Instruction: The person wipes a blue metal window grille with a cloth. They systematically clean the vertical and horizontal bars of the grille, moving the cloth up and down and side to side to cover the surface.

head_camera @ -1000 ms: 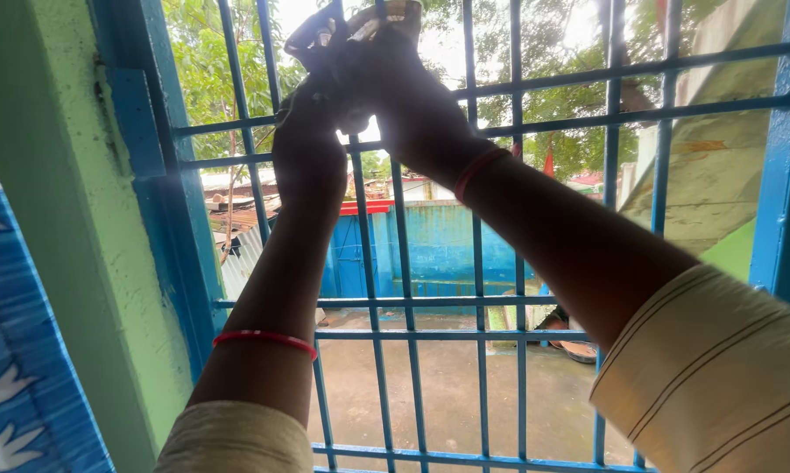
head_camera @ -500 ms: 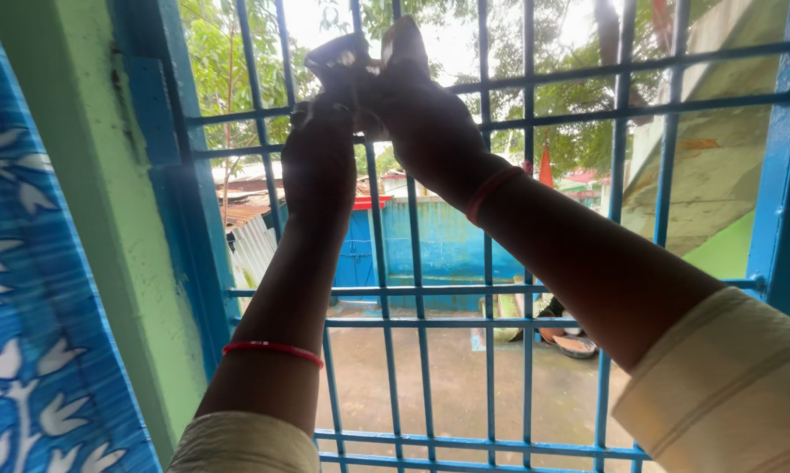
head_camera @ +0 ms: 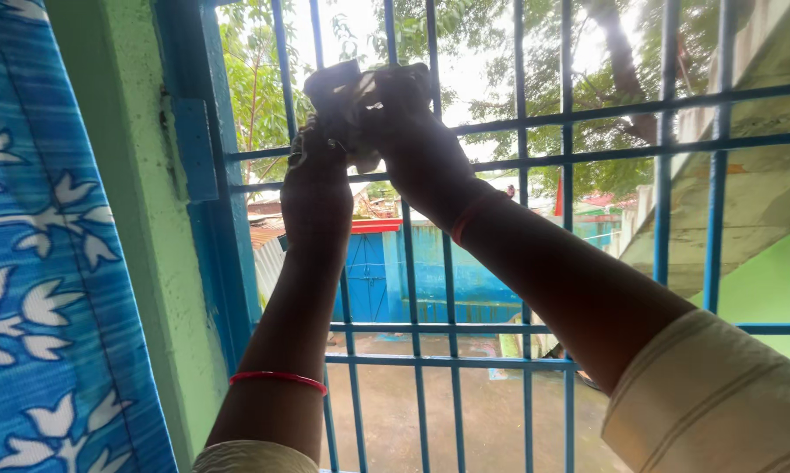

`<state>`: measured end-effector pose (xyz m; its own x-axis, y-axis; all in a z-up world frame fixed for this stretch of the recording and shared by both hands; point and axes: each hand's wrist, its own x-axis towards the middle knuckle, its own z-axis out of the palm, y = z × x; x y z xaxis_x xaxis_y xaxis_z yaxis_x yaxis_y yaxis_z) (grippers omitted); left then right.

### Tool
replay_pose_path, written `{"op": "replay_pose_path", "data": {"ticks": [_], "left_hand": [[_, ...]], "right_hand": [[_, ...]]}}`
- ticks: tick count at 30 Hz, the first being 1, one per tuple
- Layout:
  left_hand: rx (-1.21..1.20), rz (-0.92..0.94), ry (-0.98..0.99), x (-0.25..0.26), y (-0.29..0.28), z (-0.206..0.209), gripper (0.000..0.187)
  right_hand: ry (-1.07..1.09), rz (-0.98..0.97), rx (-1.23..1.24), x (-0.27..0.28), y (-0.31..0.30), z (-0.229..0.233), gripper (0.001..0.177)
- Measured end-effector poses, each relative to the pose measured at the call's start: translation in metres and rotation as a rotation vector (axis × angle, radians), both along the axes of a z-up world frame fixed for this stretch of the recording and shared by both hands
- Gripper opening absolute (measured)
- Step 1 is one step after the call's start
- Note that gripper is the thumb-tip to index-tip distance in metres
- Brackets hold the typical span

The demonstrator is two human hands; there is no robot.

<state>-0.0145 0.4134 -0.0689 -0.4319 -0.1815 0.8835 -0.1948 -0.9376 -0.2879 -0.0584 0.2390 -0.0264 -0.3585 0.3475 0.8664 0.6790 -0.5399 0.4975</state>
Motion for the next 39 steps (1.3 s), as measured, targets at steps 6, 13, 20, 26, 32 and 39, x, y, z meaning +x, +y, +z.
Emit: {"op": "replay_pose_path", "data": {"ticks": [6, 13, 20, 26, 32, 39], "left_hand": [[-0.030, -0.035, 0.010, -0.006, 0.000, -0.009, 0.025], [0.030, 0.047, 0.105, -0.022, 0.011, -0.006, 0.027], [-0.017, -0.031, -0.233, -0.029, 0.026, 0.028, 0.013], [-0.025, -0.045, -0.018, -0.021, 0.036, 0.007, 0.023], [0.025, -0.035, 0.142, -0.042, 0.047, -0.004, 0.022], [0.134, -0.035, -0.090, -0.039, 0.111, 0.021, 0.015]], "right_hand": [[-0.035, -0.419, 0.004, 0.006, 0.004, -0.007, 0.031], [0.523, -0.324, -0.017, -0.033, 0.008, -0.003, 0.032], [-0.092, -0.067, -0.184, -0.023, 0.020, 0.031, 0.017], [-0.049, -0.056, -0.122, 0.019, 0.056, 0.007, 0.033], [-0.142, -0.302, -0.150, 0.000, 0.058, 0.000, 0.031], [-0.080, -0.165, -0.212, 0.015, 0.078, 0.042, 0.045]]}}
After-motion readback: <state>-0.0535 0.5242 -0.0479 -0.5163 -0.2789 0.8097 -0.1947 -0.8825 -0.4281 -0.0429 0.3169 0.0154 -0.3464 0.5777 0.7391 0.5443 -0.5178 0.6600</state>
